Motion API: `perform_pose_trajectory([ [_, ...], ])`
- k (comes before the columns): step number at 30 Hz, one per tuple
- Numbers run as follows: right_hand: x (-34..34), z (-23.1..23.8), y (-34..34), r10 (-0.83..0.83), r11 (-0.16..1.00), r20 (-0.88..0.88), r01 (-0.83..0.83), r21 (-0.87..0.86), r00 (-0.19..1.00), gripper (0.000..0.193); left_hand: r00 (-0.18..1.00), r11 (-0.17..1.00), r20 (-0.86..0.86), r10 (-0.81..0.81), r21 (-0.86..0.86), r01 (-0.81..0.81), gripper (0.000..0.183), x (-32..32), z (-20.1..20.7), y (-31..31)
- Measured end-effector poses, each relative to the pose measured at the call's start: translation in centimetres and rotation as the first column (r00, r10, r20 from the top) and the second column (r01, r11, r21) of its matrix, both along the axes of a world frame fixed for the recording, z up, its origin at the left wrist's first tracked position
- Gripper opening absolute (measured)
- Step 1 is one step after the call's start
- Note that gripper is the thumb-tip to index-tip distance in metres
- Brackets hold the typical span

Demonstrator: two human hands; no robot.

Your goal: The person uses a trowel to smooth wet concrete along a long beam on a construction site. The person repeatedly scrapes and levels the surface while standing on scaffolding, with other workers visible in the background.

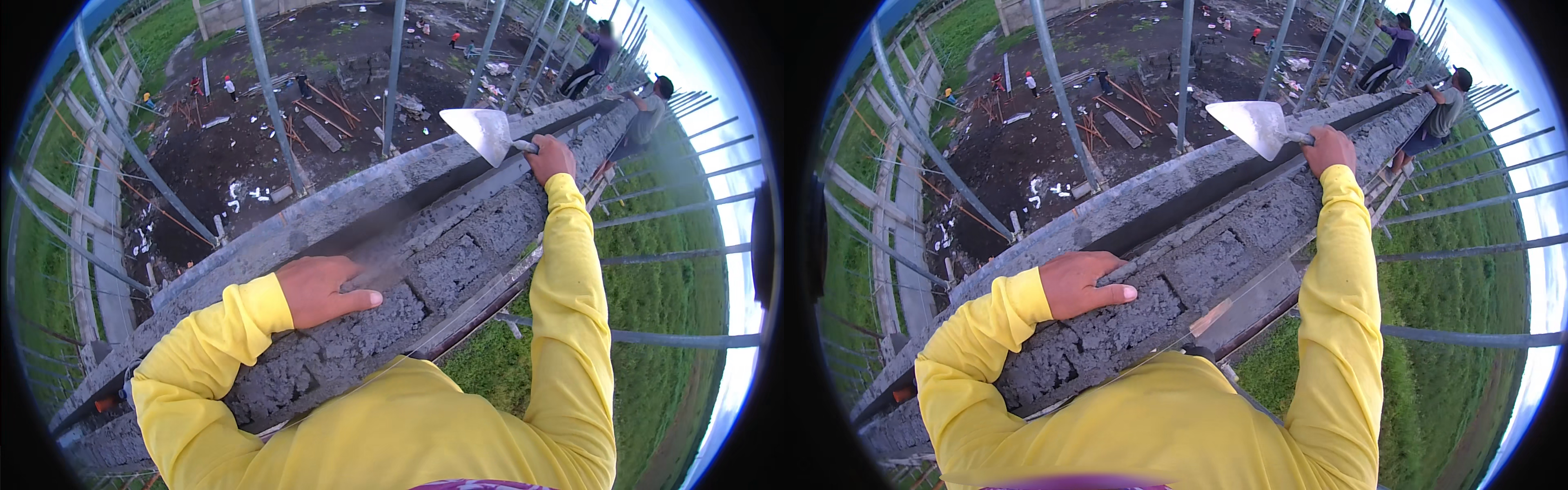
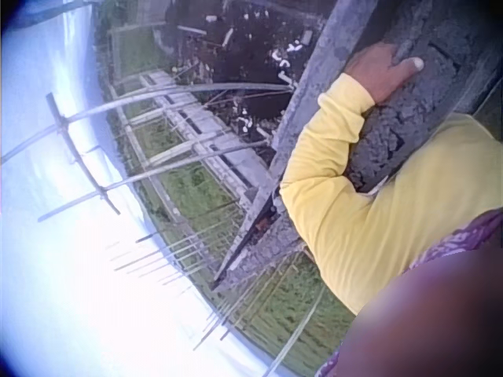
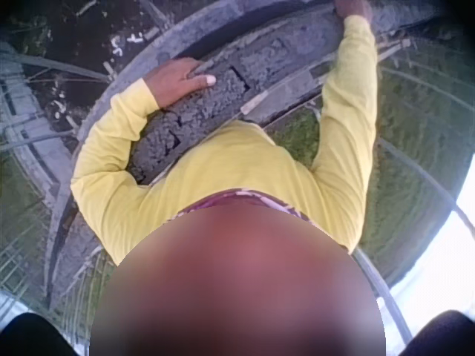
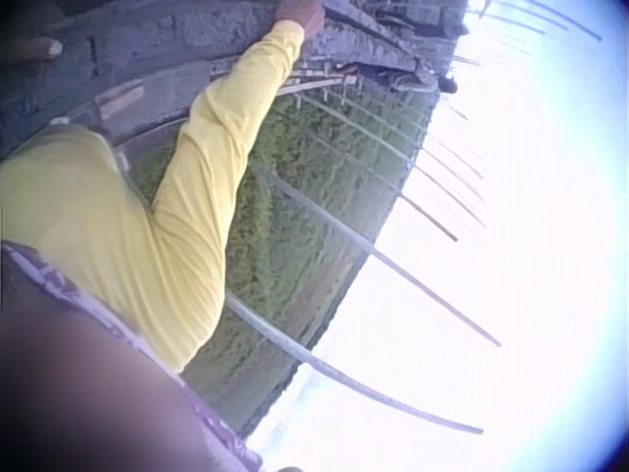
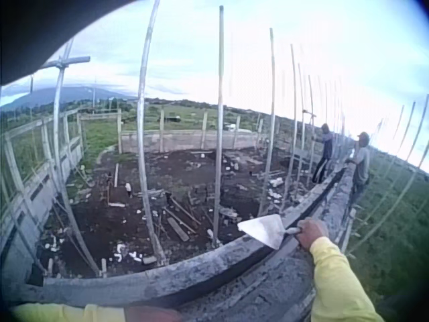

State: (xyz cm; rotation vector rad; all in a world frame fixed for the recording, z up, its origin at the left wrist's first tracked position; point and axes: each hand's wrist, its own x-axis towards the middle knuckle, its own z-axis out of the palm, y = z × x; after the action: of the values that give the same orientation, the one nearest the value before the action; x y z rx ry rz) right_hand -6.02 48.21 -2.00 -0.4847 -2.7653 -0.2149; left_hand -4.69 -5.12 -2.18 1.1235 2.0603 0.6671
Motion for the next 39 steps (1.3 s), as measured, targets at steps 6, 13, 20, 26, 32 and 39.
perform_pose_trajectory([
  [6,0.0,0.6,-0.8,-0.044,0.998,0.049,0.045,-0.034,0.998,0.031,0.999,0.998,0.03,0.031,0.059,-0.033,0.077,0.2,0.3,0.2],
  [13,0.3,0.9,-1.2,-0.06,0.998,0.052,0.062,-0.027,0.997,0.03,0.999,0.995,0.037,0.035,0.089,-0.038,0.075,0.2,0.1,0.3],
  [20,0.4,1.1,-1.4,-0.049,0.998,0.051,0.051,-0.048,0.998,0.033,1.0,0.998,-0.012,0.001,0.056,0.0,0.083,0.2,0.4,0.3],
  [26,0.2,0.9,-1.0,-0.026,0.998,0.04,0.028,-0.052,0.999,0.032,1.0,1.0,0.01,-0.004,0.017,0.004,0.075,0.2,0.6,0.2],
  [32,0.1,0.6,-0.7,-0.021,1.0,0.046,0.022,-0.023,0.999,0.03,1.0,0.998,-0.025,-0.007,0.054,0.009,0.085,0.2,0.3,0.1],
  [39,0.3,0.6,-0.7,-0.006,1.0,0.03,0.007,-0.027,1.0,0.03,0.999,0.999,-0.031,-0.011,0.041,0.012,0.076,0.2,0.2,0.0],
])
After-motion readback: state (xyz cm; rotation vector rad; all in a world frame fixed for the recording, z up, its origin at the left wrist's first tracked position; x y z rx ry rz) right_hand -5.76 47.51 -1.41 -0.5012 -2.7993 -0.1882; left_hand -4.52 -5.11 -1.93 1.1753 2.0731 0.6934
